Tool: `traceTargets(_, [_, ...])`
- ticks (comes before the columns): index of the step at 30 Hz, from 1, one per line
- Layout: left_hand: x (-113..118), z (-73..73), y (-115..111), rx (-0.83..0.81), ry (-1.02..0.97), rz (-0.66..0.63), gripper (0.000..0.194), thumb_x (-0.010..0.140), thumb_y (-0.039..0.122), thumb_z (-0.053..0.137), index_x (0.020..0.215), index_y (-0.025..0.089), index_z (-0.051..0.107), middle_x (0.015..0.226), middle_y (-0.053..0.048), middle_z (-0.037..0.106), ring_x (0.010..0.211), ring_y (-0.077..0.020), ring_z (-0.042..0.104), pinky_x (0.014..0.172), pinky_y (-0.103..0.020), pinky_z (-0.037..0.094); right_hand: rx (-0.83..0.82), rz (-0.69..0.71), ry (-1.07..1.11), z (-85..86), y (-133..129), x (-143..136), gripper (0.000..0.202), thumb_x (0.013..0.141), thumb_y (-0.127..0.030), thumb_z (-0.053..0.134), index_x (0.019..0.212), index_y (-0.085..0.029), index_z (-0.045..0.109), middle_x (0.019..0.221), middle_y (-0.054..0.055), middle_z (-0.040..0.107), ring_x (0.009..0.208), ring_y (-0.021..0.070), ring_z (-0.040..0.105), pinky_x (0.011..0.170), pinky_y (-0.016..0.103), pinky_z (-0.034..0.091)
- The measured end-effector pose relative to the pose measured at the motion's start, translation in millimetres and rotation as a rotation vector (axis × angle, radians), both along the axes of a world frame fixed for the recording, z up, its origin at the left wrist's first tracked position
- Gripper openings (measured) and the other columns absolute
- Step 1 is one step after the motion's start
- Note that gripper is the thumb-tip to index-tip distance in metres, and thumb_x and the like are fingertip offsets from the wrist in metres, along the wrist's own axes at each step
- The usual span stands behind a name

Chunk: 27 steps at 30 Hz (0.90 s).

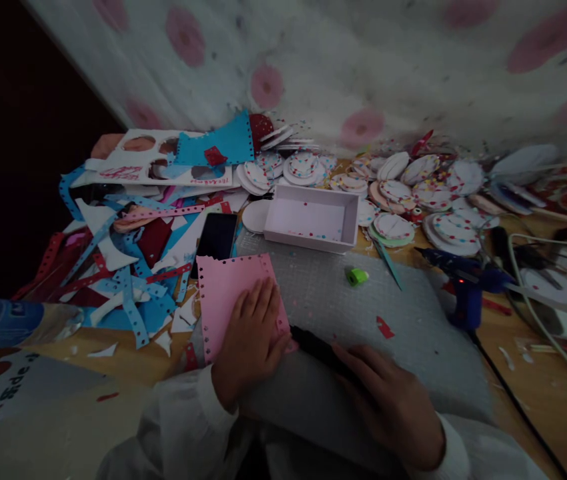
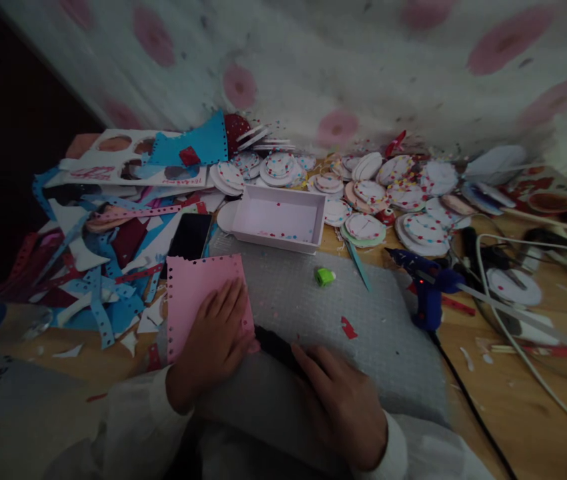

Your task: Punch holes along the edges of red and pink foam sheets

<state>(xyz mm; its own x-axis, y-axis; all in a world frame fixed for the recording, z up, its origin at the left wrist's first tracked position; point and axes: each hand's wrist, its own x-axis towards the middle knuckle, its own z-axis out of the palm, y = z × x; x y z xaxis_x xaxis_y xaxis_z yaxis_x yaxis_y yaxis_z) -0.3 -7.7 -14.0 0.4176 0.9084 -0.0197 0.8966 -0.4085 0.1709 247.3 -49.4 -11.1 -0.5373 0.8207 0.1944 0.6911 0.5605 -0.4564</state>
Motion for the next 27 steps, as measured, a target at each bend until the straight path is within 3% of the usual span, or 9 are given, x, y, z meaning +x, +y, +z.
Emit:
traceTargets(7, [-1.1, 0.1, 0.7, 0.003, 0.016, -0.009, 0.076, 0.089, 0.050, 0.043, 0.148, 0.007, 0.021, 0.156, -0.014, 0.017, 0.144, -0.0304, 0.013, 0.114, -0.047, 0.015, -0.013, 0.015, -0.013, 1.9, 4.3, 2.6, 0.034, 0.093, -0.021, 0.044, 0.125, -0.015, 0.053, 0.100, 0.011, 0.066, 0.079, 0.0186, 0.068, 0.062, 0.030, 0.058])
traceTargets(13, [-0.8, 1.4, 0.7, 0.004, 0.016, -0.016, 0.076, 0.089, 0.047, 0.044, 0.148, 0.006, 0.020, 0.156, -0.015, 0.017, 0.144, -0.0307, 0.014, 0.113, -0.047, 0.015, 0.031, 0.022, -0.009, 1.1, 6.4, 1.0, 0.034, 0.093, -0.020, 0.043, 0.125, -0.015, 0.053, 0.099, 0.011, 0.067, 0.079, 0.0183, 0.068, 0.062, 0.029, 0.057])
traceTargets(27, [-0.8, -0.3, 0.6, 0.025, 0.025, -0.016, 0.075, 0.090, 0.050, 0.039, 0.148, 0.007, 0.019, 0.156, -0.017, 0.018, 0.144, -0.0320, 0.014, 0.113, -0.049, 0.016, -0.018, -0.078, -0.045, -1.1, 22.0, -17.7, 0.032, 0.094, -0.025, 0.044, 0.124, -0.016, 0.052, 0.096, 0.010, 0.065, 0.076, 0.0190, 0.066, 0.061, 0.030, 0.054])
